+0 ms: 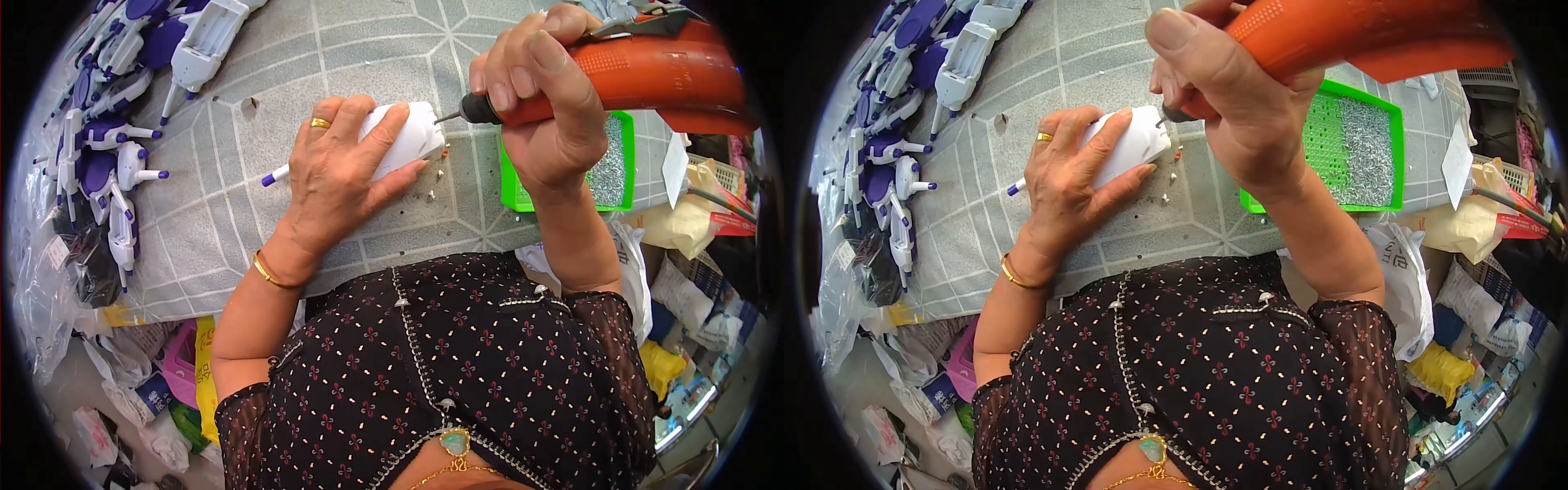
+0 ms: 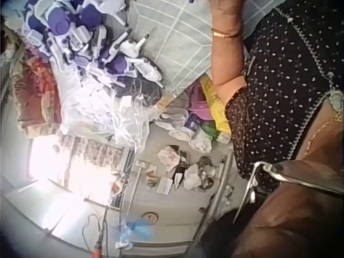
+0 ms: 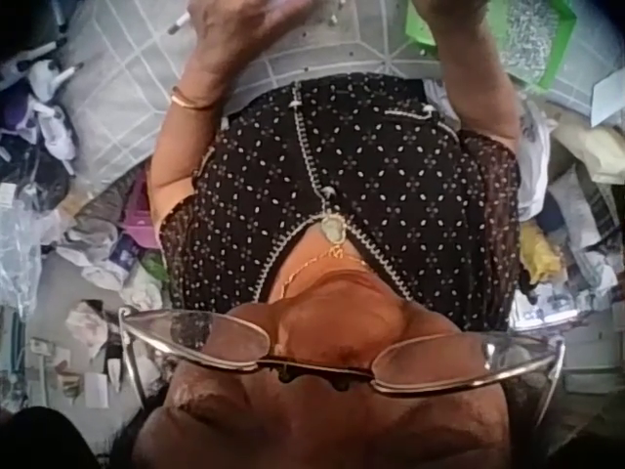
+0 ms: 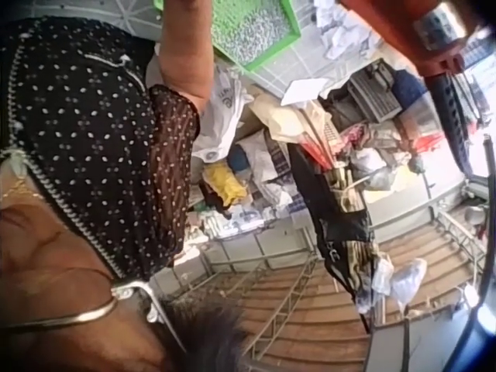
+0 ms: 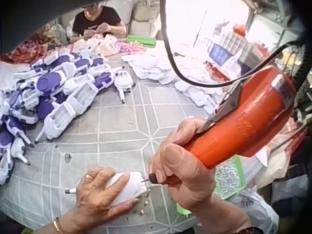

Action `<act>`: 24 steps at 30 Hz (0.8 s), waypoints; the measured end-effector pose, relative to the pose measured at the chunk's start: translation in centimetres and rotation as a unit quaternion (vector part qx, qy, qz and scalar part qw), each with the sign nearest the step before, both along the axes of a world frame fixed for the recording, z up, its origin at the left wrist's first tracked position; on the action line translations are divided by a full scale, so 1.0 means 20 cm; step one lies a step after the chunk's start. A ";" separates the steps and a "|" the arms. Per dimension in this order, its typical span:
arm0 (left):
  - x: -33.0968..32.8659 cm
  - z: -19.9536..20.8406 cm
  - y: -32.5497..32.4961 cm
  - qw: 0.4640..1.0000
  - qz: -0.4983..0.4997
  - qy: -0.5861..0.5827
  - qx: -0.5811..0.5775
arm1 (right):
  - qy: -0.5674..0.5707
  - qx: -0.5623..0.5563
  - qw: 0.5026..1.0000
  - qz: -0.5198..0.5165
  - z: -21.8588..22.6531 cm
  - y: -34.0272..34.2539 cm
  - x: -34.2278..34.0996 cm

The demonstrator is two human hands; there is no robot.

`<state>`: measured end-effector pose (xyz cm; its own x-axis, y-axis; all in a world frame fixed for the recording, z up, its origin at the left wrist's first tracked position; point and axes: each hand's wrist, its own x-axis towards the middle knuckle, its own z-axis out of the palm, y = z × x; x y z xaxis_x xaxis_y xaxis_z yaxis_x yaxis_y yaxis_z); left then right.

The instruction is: The person is assembling plastic toy components using an electric screwdriver.

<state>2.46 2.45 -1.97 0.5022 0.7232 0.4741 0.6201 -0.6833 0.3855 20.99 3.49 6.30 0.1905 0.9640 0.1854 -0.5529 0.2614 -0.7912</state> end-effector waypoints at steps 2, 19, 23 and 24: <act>0.00 0.00 0.00 1.000 0.000 -0.002 0.003 | -0.003 -0.002 1.000 -0.003 -0.01 0.00 0.00; 0.00 0.00 0.00 1.000 -0.001 -0.005 0.001 | -0.011 -0.006 1.000 -0.013 -0.03 -0.01 0.01; 0.00 0.00 0.00 1.000 -0.001 -0.005 -0.001 | -0.011 -0.004 1.000 -0.023 -0.03 -0.01 0.01; 0.00 0.00 0.00 1.000 -0.001 -0.005 -0.001 | -0.012 -0.003 1.000 -0.026 -0.03 -0.01 0.01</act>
